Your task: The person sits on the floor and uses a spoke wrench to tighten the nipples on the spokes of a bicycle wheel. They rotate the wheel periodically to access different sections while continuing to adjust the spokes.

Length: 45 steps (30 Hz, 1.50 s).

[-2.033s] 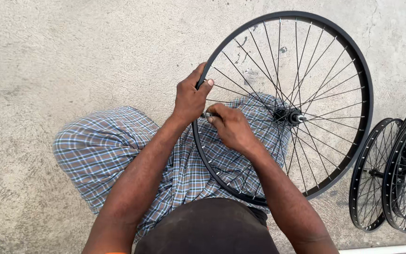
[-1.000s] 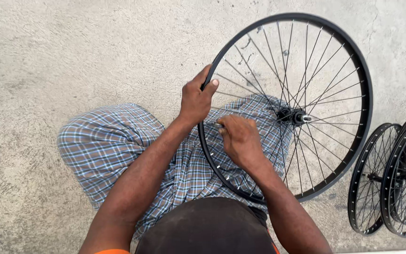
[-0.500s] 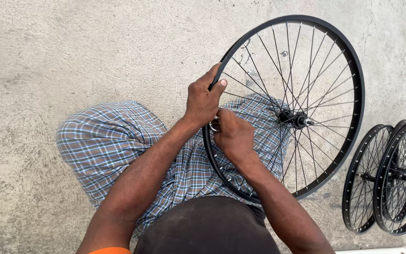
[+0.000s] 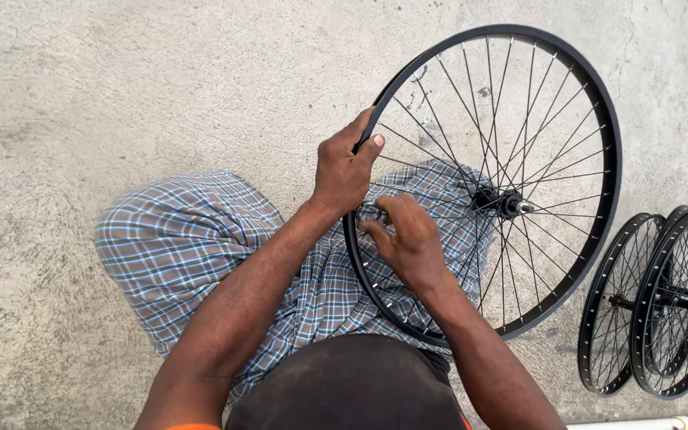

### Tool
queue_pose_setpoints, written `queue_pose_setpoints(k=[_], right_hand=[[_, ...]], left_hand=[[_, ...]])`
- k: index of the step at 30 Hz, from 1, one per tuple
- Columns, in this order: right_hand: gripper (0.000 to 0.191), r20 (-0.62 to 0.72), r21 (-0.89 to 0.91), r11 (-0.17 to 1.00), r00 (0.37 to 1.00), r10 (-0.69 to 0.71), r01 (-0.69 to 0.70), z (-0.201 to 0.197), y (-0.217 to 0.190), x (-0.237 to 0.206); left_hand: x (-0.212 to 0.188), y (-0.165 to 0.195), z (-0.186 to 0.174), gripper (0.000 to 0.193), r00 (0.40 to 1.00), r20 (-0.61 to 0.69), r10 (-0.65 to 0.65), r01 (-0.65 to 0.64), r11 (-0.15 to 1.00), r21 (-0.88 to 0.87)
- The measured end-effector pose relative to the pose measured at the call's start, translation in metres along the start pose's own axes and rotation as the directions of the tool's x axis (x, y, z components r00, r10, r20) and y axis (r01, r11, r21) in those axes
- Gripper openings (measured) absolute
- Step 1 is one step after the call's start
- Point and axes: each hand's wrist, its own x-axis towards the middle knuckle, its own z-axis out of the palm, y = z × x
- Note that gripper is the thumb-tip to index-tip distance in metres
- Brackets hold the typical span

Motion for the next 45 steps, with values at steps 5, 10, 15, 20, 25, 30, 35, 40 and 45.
queue_pose_setpoints(k=[5,10,15,20,25,30,35,40,45], right_hand=[[0.022,0.34,-0.236,0.934,0.878,0.337,-0.268,0.006,0.003,0.029],[0.016,0.283,0.122,0.95,0.928,0.243,-0.286,-0.008,0.006,0.02],[0.024,-0.011,0.123,0.979,0.987,-0.162,0.163,-0.005,0.014,0.0],[0.02,0.161,-0.187,0.97,0.969,0.19,-0.159,0.018,0.017,0.011],[0.034,0.413,-0.137,0.947,0.852,0.321,-0.29,0.01,0.02,0.024],[0.019,0.234,0.187,0.931,0.935,0.267,-0.312,-0.006,0.011,0.018],[0.02,-0.015,-0.013,0.979,0.979,-0.203,0.202,-0.001,0.002,0.002],[0.018,-0.182,-0.003,0.99,0.973,-0.141,0.143,-0.006,0.025,0.002],[0.021,-0.072,0.101,0.971,0.975,-0.21,0.217,-0.005,0.027,-0.004]], left_hand=[[0.0,0.001,0.001,0.046,0.998,-0.022,0.06,-0.06,0.998,0.019],[0.006,0.0,-0.001,0.045,1.0,-0.015,0.009,-0.008,1.0,0.029],[0.006,-0.003,0.004,0.048,0.997,0.01,-0.072,0.07,0.992,0.107],[-0.003,-0.006,0.01,0.047,0.999,-0.036,0.023,-0.022,0.999,0.034],[0.0,-0.008,0.006,0.045,0.997,-0.045,0.062,-0.06,0.998,0.036],[0.005,-0.007,0.005,0.045,1.0,-0.003,0.007,-0.007,1.0,0.021],[0.002,-0.003,-0.001,0.045,0.999,-0.031,0.017,-0.016,0.998,0.061],[0.026,-0.002,0.001,0.046,0.993,0.064,-0.1,0.101,0.995,-0.008],[0.017,-0.013,0.007,0.047,0.973,0.062,-0.224,0.232,0.951,-0.204]])
